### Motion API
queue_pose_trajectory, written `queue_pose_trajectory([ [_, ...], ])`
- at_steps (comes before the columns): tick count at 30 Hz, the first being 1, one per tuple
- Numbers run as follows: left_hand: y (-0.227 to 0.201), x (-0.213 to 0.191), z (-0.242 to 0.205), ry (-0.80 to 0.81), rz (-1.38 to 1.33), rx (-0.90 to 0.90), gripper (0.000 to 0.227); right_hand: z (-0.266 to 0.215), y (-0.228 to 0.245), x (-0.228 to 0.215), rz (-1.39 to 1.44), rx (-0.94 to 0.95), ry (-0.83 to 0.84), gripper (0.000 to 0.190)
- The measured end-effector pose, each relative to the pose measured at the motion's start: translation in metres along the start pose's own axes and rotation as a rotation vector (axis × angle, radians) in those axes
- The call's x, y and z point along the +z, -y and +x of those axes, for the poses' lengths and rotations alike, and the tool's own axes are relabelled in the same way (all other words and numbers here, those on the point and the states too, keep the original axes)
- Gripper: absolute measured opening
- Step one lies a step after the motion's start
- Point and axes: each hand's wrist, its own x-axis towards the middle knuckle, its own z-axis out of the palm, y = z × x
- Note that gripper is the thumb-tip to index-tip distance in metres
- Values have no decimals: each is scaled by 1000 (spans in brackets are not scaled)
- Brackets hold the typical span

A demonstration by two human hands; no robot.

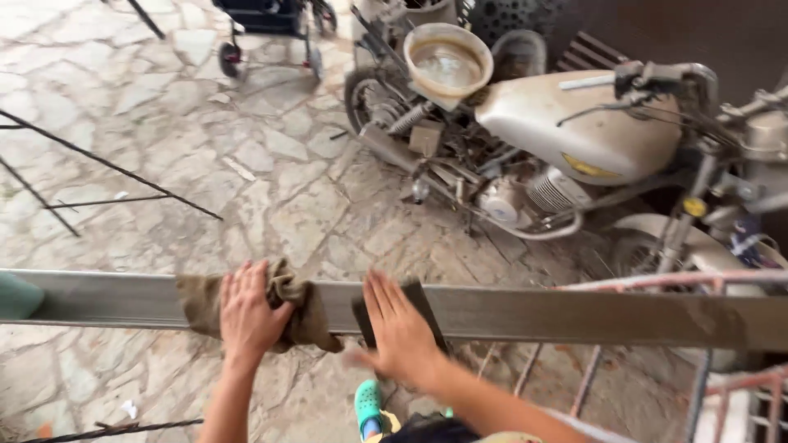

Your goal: Sanding a long metal beam using a sanding block and wiping it with a cloth to prepare the surface.

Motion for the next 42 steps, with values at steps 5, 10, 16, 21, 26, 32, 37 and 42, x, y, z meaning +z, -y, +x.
queue_pose_trajectory([
  [5, -10, -12, 4, 21, -9, -66, 83, -28, -76, -5, 438, 304, 314, 112],
  [10, -13, -13, -3, 19, 26, -92, 82, -9, -58, 6, 334, 282, -34, 107],
  [16, -8, -7, 0, 35, 35, -98, 84, -71, -120, 26, 94, 283, -64, 113],
  [21, -1, -5, -2, 33, 51, -75, 80, -23, -113, 4, 258, 377, 163, 120],
  [26, -6, -9, 3, 57, -16, -34, 79, -59, -110, -51, 25, 456, 315, 112],
  [32, -6, -10, 3, 34, -4, -32, 79, -31, -119, -27, 146, 464, 476, 125],
  [37, -6, -9, 1, 33, -15, -27, 79, -77, -83, -21, -265, 185, 35, 110],
  [42, -6, -9, 0, 40, -5, -37, 81, -53, -150, -13, 245, 603, 365, 114],
])
